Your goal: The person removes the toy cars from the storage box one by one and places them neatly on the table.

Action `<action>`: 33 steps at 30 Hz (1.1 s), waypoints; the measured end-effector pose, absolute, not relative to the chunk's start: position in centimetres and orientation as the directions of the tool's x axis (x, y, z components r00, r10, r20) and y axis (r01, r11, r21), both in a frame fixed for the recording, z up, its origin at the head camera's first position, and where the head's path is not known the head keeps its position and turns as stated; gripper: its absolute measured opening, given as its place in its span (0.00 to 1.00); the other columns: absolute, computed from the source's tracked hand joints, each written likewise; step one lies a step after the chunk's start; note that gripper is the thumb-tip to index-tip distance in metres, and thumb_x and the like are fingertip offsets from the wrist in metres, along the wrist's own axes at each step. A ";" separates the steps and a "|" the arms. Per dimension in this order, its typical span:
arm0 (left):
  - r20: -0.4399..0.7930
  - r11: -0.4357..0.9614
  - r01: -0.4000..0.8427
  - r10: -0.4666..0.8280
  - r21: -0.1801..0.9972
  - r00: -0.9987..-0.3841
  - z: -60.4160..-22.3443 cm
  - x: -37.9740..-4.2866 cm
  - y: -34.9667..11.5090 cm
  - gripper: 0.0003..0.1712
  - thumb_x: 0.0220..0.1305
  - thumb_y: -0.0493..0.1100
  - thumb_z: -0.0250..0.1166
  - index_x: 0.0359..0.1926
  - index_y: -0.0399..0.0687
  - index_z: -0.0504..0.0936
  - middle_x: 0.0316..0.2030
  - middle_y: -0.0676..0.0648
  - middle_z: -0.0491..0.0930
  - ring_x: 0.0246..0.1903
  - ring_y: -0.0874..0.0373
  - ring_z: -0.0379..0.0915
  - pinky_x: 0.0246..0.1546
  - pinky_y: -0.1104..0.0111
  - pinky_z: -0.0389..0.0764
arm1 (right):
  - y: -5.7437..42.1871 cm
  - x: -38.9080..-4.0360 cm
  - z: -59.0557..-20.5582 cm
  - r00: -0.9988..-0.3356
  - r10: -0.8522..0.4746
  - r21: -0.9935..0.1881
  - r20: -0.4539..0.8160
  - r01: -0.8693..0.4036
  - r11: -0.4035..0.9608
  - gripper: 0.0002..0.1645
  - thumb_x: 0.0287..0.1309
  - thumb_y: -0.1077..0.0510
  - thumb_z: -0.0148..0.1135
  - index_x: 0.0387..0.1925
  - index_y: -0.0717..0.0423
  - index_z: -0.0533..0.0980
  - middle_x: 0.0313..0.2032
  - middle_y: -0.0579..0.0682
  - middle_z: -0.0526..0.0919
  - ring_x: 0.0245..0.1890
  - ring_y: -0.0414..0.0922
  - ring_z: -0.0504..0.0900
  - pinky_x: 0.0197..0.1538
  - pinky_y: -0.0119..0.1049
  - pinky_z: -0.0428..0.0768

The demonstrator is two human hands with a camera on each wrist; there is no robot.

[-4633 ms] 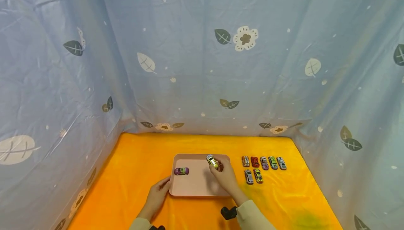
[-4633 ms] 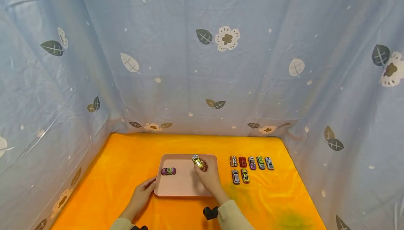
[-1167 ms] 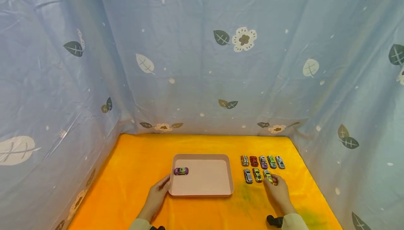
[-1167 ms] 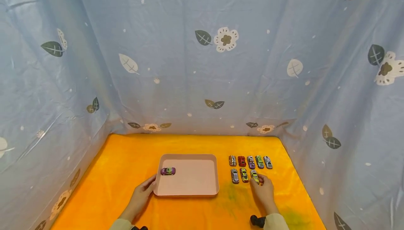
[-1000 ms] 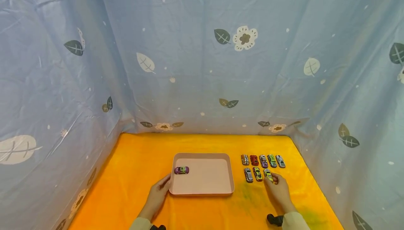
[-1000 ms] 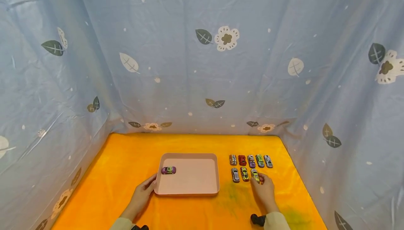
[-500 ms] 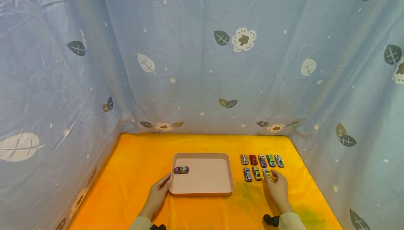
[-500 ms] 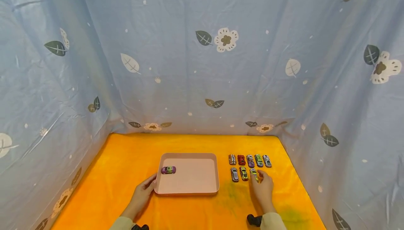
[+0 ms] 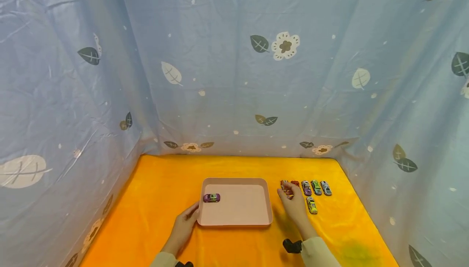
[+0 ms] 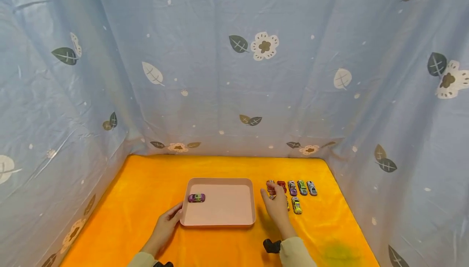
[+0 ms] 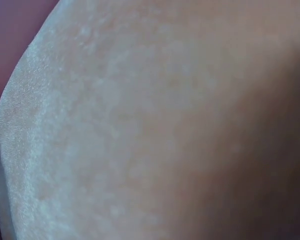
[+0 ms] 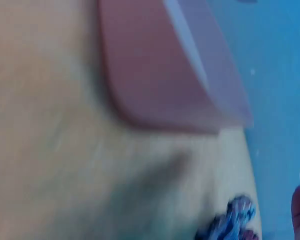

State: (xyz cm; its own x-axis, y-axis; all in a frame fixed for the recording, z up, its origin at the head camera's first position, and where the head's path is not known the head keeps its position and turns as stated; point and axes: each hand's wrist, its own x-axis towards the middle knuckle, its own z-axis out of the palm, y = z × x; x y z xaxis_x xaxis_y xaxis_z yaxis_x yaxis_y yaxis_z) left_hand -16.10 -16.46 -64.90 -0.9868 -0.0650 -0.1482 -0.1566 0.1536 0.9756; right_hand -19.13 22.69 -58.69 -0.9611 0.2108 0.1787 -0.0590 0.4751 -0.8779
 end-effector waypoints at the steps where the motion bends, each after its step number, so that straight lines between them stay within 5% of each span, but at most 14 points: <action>1: -0.146 0.149 -0.154 -0.063 0.977 -0.987 -64.9 -16.1 -16.5 0.26 0.69 0.53 0.59 0.65 0.52 0.75 0.63 0.47 0.71 0.68 0.48 0.58 0.65 0.52 0.63 | 22.0 -19.4 -58.5 -0.963 0.199 -0.879 0.182 -0.069 0.473 0.25 0.63 0.48 0.64 0.55 0.58 0.75 0.49 0.59 0.75 0.41 0.48 0.72 0.41 0.33 0.74; 16: -0.152 0.139 -0.159 -0.061 0.977 -0.986 -65.3 -16.3 -16.3 0.25 0.70 0.53 0.58 0.65 0.54 0.75 0.63 0.47 0.72 0.66 0.49 0.60 0.63 0.54 0.65 | 13.2 -22.5 -58.0 -0.979 -0.025 -0.892 0.203 -0.195 0.407 0.24 0.61 0.52 0.66 0.56 0.59 0.75 0.47 0.58 0.78 0.38 0.45 0.77 0.41 0.36 0.79; 25: -0.160 0.110 -0.164 -0.046 0.980 -0.986 -65.5 -16.5 -16.1 0.24 0.70 0.52 0.58 0.65 0.54 0.75 0.63 0.48 0.72 0.66 0.50 0.62 0.63 0.57 0.67 | 9.3 -22.5 -58.8 -0.977 -0.206 -0.904 0.058 -0.139 0.404 0.34 0.61 0.43 0.64 0.62 0.57 0.70 0.54 0.59 0.73 0.43 0.48 0.74 0.43 0.41 0.78; 33: -0.131 0.133 -0.137 -0.053 0.982 -0.990 -65.5 -16.5 -16.3 0.25 0.69 0.53 0.59 0.64 0.53 0.76 0.61 0.47 0.74 0.64 0.49 0.64 0.62 0.57 0.69 | 5.7 -22.0 -60.2 -0.958 -0.284 -0.897 0.033 -0.154 0.415 0.35 0.59 0.48 0.67 0.63 0.60 0.69 0.57 0.60 0.71 0.47 0.52 0.73 0.47 0.45 0.77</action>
State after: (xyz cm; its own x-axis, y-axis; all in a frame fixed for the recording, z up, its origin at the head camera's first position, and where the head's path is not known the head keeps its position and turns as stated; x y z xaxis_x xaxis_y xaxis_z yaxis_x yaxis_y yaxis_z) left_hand -16.47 -16.35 -65.46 -0.9899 -0.0532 -0.1314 -0.1374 0.1333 0.9815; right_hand -21.95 5.71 -60.21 -0.9583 -0.2841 0.0325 -0.1536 0.4154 -0.8966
